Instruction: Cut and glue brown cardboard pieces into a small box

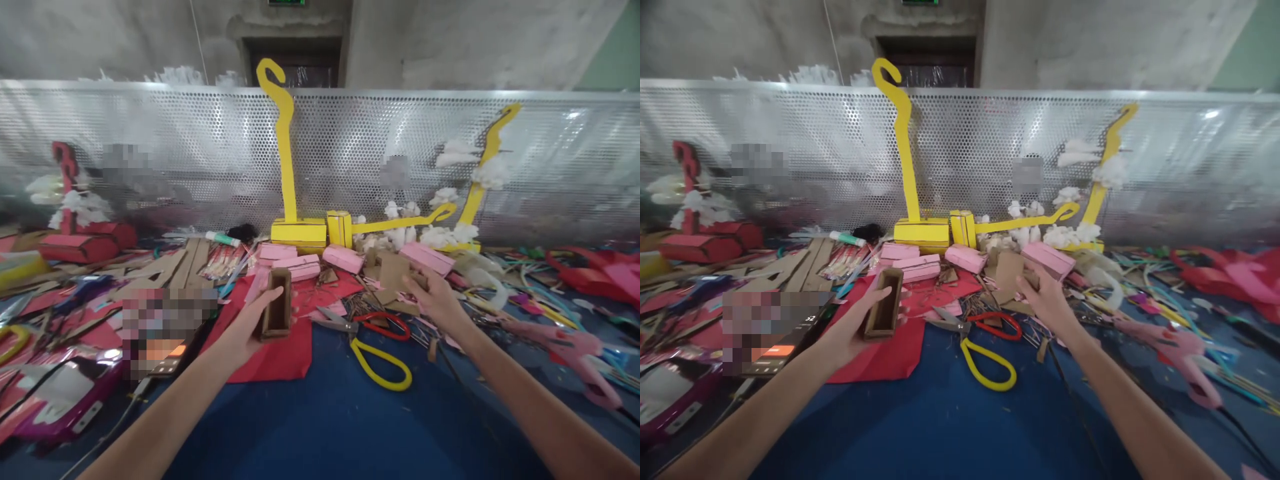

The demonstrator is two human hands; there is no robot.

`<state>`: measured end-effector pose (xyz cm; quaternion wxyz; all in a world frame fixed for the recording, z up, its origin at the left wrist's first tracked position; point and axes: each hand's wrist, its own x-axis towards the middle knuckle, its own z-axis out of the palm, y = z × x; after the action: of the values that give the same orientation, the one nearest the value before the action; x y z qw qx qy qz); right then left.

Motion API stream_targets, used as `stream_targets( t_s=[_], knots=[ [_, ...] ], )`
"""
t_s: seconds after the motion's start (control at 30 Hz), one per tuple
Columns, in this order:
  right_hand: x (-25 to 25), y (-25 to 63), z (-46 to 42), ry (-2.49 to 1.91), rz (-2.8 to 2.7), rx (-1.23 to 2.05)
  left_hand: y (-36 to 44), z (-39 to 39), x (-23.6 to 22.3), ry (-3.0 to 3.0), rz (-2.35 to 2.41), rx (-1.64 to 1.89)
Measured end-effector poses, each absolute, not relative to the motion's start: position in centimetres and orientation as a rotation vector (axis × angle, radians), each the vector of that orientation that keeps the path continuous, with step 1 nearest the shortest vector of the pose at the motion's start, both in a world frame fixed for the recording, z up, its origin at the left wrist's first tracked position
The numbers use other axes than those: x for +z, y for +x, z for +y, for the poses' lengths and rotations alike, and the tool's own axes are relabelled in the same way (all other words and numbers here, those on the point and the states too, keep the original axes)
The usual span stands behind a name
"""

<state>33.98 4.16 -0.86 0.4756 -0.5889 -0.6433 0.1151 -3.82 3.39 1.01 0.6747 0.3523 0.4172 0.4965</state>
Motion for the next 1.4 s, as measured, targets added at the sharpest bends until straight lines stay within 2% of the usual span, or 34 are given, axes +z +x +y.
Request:
stream_targets(
  t_s=[0.1,0.27,0.4,0.63,0.83,1.17,1.4],
  knots=[
    [-1.4,34.4,4.5,-1.433,-1.571,0.314,-3.5,3.3,1.0,0.830,0.981,1.100],
    [-1.6,36.6,5.1,-1.512,-1.436,0.090,-3.4,3.2,0.9,0.877,1.049,1.118],
    [-0.8,36.6,7.6,-1.598,-1.571,-0.011,-3.4,3.6,0.2,0.995,1.079,1.156],
    [2.1,33.6,16.2,-1.827,-1.869,0.021,-3.3,4.1,-1.0,1.026,1.044,1.146],
    [4.2,33.0,18.4,-1.875,-1.866,0.150,-3.6,4.1,-1.0,0.964,1.027,1.161],
    [11.6,33.1,12.6,-1.461,-1.551,0.397,-3.6,3.5,1.0,0.618,0.748,1.080],
    [12.0,25.1,6.0,-1.001,-1.683,0.627,-2.6,2.3,1.0,0.655,0.636,0.969]
  ],
)
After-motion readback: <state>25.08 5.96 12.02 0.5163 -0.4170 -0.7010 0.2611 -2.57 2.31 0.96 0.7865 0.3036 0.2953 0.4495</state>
